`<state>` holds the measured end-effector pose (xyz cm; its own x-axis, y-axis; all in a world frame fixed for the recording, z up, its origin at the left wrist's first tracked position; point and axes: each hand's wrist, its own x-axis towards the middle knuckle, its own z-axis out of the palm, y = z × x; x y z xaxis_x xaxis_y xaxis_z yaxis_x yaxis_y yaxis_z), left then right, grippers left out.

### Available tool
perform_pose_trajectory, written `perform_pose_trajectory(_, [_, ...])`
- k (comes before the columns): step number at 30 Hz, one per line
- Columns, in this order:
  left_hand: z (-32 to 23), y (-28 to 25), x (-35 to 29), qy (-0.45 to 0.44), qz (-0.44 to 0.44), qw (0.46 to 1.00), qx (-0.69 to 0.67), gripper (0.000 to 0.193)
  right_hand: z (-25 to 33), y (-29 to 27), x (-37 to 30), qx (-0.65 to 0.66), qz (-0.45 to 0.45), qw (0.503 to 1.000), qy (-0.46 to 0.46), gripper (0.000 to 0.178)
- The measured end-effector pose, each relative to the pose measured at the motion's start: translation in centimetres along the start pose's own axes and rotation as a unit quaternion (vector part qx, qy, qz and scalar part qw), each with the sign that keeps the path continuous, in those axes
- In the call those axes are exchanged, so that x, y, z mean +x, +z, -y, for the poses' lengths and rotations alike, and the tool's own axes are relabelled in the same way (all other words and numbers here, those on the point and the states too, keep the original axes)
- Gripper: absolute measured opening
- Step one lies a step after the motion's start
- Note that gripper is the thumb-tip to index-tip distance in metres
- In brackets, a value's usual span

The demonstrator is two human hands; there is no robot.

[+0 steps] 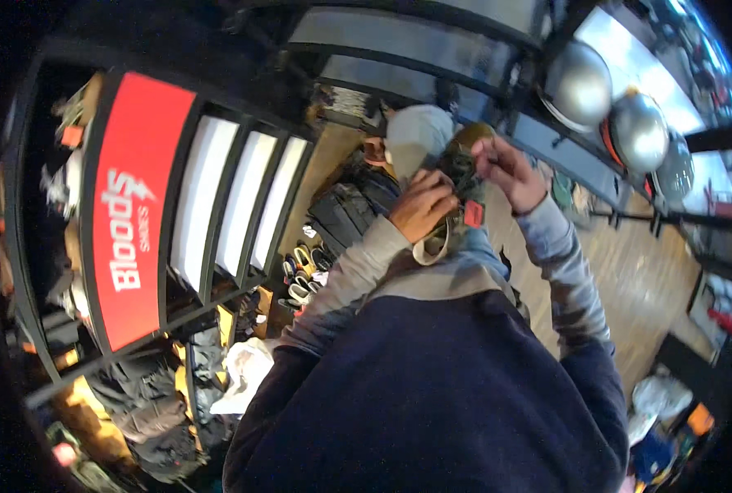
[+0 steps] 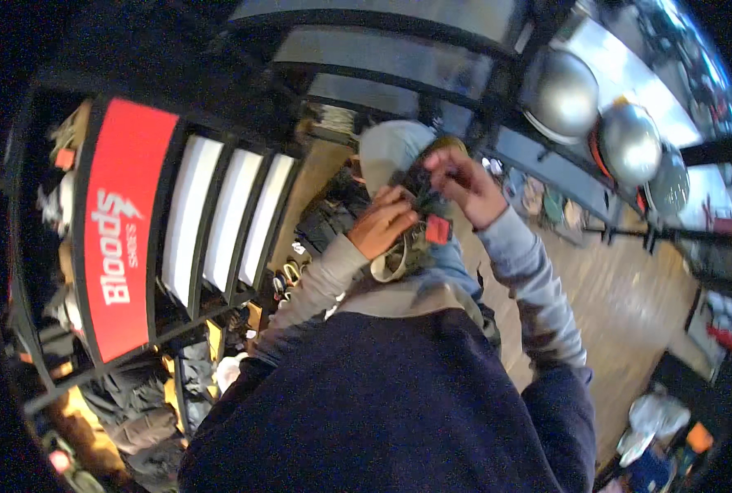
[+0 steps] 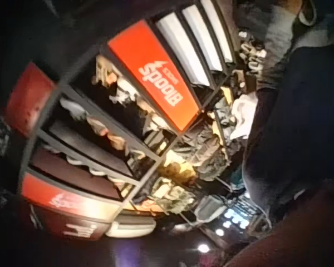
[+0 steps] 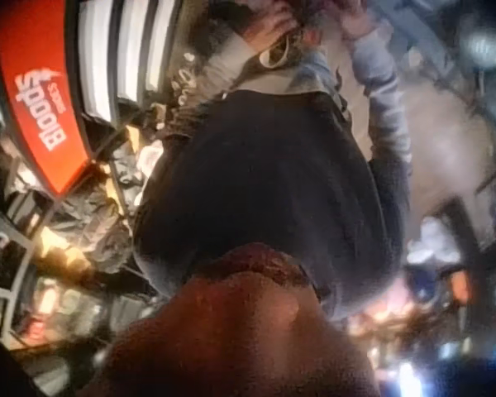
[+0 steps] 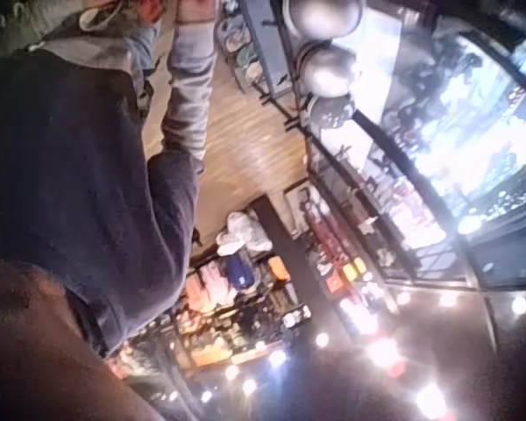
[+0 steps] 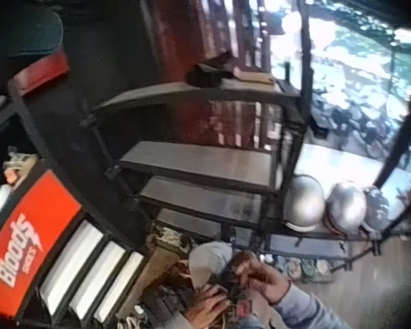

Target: Organizing and preparing various pairs of shoes by stuffing them with paper and tying laces in a retail environment.

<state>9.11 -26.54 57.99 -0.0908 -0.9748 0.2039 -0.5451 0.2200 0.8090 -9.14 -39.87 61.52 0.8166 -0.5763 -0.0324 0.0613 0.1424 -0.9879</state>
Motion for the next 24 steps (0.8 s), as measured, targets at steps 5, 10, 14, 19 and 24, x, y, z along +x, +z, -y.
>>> perform_pose_trajectory(5, [1.3,2.8,-2.6,-0.115,-0.154,0.966,-0.174,0.063,-9.5,-1.6,-2.2,-0.139,-0.105,0.982,-0.073,0.044])
perform_pose_trajectory(10, [5.8,6.9,-6.4,-0.247,-0.106,0.896,-0.355,0.092,-12.0,5.3,0.7,-0.231,-0.206,0.951,0.009,0.065])
perform_pose_trajectory(14, [2.3,3.6,-9.4,-0.271,-0.193,0.778,-0.532,0.067,-11.2,10.1,2.7,-0.149,-0.091,0.982,-0.074,0.052])
perform_pose_trajectory(19, [-1.0,1.4,-14.5,-0.115,-0.404,0.754,-0.505,0.054,-2.6,16.7,2.4,-0.140,0.046,0.965,-0.216,0.041])
perform_pose_trajectory(24, [-6.7,-7.9,-20.2,0.059,-0.257,0.752,-0.604,0.064,7.4,15.9,4.7,-0.091,0.064,0.959,-0.262,0.077])
